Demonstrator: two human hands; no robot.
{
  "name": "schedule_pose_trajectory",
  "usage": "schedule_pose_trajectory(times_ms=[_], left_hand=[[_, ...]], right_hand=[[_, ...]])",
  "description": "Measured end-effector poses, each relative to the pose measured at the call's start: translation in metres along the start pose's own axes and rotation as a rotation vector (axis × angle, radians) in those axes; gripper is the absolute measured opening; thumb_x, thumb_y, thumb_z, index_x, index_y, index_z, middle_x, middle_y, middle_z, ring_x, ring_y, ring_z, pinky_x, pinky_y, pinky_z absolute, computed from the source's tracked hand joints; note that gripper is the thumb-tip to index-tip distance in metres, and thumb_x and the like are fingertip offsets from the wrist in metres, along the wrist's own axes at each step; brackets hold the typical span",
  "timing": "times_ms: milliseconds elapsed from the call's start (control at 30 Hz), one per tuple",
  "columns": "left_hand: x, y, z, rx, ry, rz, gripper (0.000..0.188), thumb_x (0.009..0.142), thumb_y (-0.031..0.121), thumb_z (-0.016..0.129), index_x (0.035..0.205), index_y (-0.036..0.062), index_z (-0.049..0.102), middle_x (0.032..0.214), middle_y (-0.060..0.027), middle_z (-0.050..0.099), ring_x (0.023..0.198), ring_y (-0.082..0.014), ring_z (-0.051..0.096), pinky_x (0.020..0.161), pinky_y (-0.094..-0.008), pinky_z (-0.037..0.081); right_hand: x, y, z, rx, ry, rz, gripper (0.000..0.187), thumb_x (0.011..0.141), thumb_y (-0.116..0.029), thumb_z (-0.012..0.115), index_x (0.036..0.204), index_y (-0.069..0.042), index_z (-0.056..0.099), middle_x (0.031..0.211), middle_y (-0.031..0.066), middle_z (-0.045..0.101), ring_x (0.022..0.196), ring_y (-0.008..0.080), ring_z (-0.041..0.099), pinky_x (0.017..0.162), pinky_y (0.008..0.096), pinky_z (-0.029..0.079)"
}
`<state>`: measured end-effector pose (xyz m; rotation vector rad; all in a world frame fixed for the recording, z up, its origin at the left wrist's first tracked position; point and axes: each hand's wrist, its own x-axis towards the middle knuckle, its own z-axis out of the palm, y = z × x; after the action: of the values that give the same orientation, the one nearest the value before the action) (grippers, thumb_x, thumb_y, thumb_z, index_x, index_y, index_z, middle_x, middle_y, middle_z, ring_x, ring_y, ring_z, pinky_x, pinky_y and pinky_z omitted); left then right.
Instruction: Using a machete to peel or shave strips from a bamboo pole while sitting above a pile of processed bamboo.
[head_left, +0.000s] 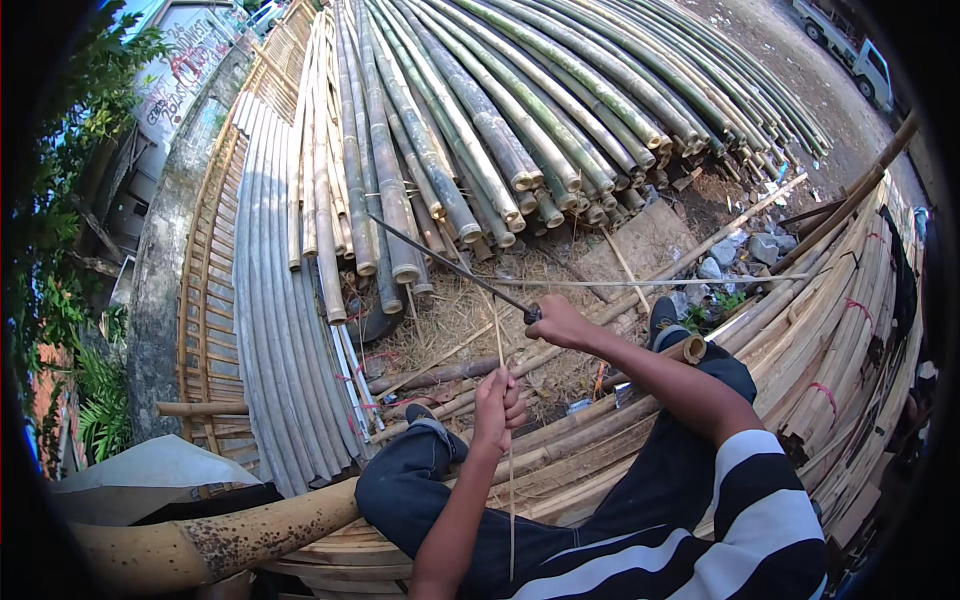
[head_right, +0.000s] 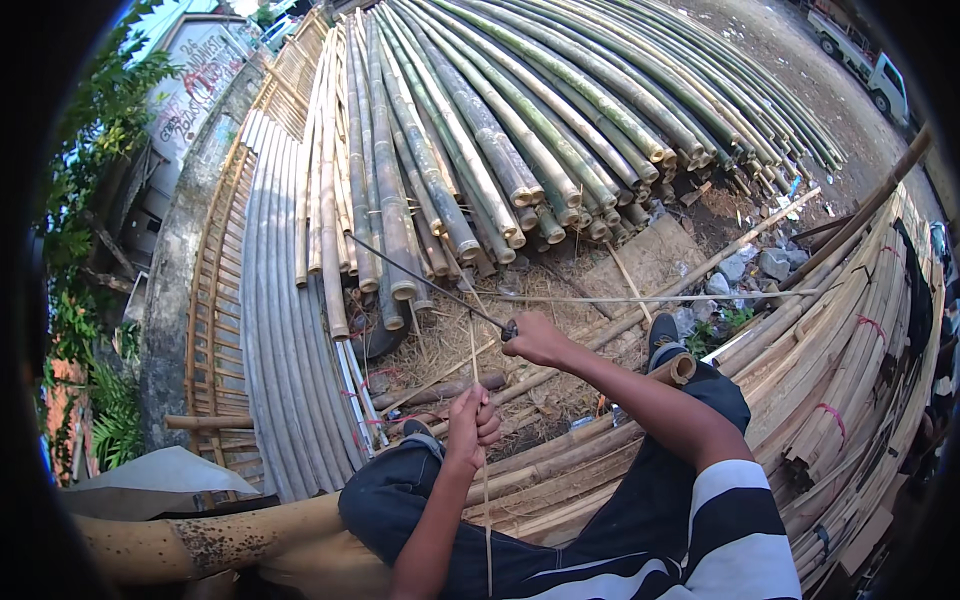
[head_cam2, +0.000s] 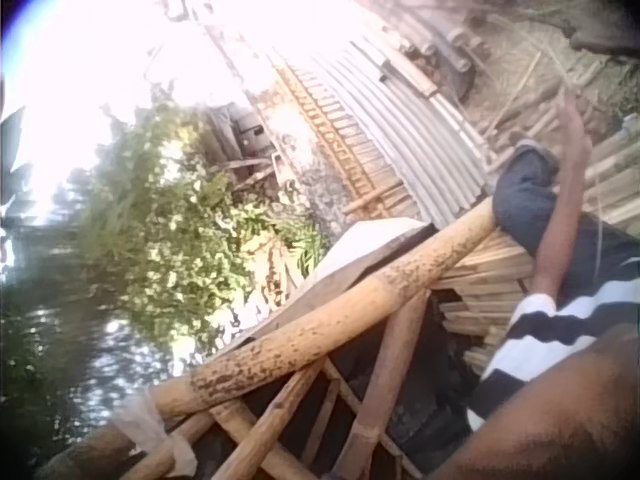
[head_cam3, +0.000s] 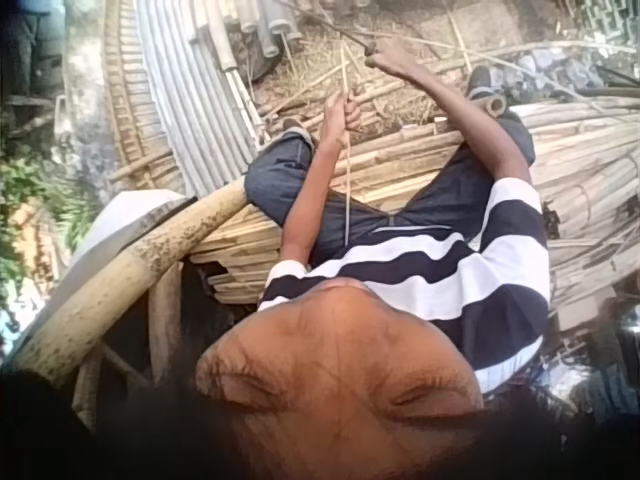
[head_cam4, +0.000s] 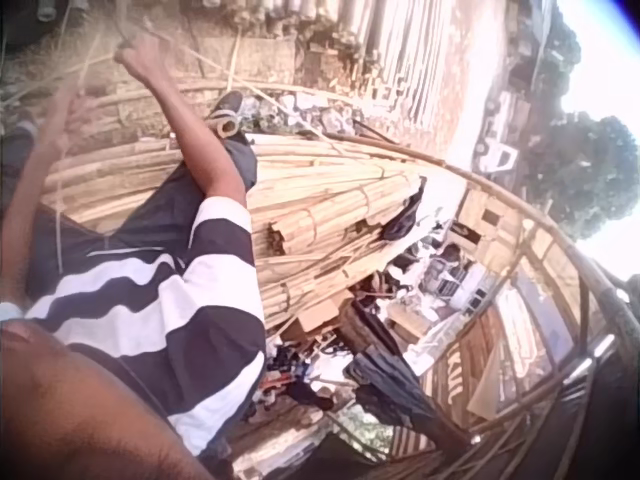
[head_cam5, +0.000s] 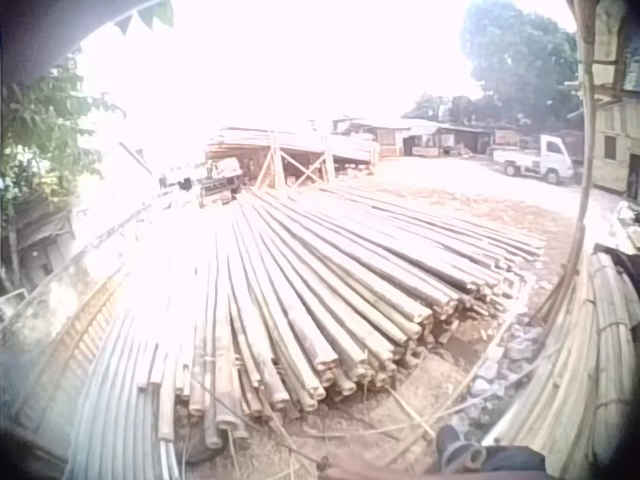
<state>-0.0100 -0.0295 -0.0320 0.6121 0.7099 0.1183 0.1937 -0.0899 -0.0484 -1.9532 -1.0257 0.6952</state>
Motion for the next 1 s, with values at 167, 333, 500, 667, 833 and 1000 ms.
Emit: schedule_pose_trajectory(times_ms=[167,333,500,667,833,1000], left_hand=[[-0.005,0.007,0.009,0.041,0.002,0.045,0.026,0.099,0.031,0.042,0.083,0.0109,0.042,0.054,0.0076,0.021,0.039,-0.0017,0.017,0.034,-0.0189,0.013],[-0.001,0.010,0.012,0.068,-0.017,0.064,0.023,0.099,0.027,0.042,0.084,0.0095,0.044,0.054,0.0073,0.023,0.039,-0.0014,0.019,0.034,-0.0188,0.014],[0.000,0.004,0.015,0.346,0.136,0.232,0.022,0.099,0.024,0.041,0.084,0.0077,0.045,0.055,0.0071,0.025,0.039,-0.0016,0.021,0.035,-0.0193,0.015],[-0.003,0.012,0.009,0.097,0.057,0.095,0.028,0.100,0.030,0.040,0.082,0.0089,0.043,0.055,0.0073,0.023,0.039,-0.0018,0.019,0.035,-0.0198,0.014],[-0.008,0.011,0.008,-0.042,-0.004,-0.008,0.032,0.100,0.036,0.039,0.080,0.0111,0.039,0.054,0.0070,0.022,0.039,-0.0019,0.018,0.034,-0.0201,0.013],[-0.010,0.007,0.016,0.075,0.055,0.071,0.032,0.100,0.036,0.037,0.079,0.0118,0.039,0.054,0.0069,0.021,0.038,-0.0022,0.016,0.034,-0.0201,0.012]], right_hand=[[-0.005,-0.009,0.007,0.320,-0.024,0.223,0.023,0.063,-0.017,0.062,0.055,0.002,0.052,0.047,0.0081,0.048,0.044,0.0161,0.047,0.046,0.0354,0.038],[-0.002,-0.007,0.003,0.743,-0.045,0.295,0.016,0.067,-0.004,0.060,0.054,-0.003,0.050,0.045,0.0015,0.046,0.036,0.0094,0.042,0.034,0.0258,0.031],[-0.003,-0.006,0.002,0.654,-0.221,0.308,0.013,0.065,-0.007,0.060,0.060,-0.003,0.050,0.047,0.0024,0.047,0.038,0.0107,0.042,0.036,0.0278,0.032],[-0.008,-0.008,0.013,0.134,-0.364,0.036,0.021,0.060,-0.015,0.063,0.063,0.002,0.052,0.052,0.0098,0.052,0.047,0.0212,0.046,0.048,0.0357,0.038],[-0.010,-0.020,0.011,-0.066,-0.347,-0.149,0.023,0.060,-0.019,0.064,0.068,0.002,0.057,0.061,0.0183,0.058,0.059,0.0357,0.058,0.059,0.0413,0.046],[-0.013,-0.027,0.011,-0.243,-0.265,-0.175,0.019,0.063,-0.019,0.060,0.070,-0.001,0.060,0.066,0.0206,0.060,0.067,0.0385,0.061,0.065,0.0442,0.048]])
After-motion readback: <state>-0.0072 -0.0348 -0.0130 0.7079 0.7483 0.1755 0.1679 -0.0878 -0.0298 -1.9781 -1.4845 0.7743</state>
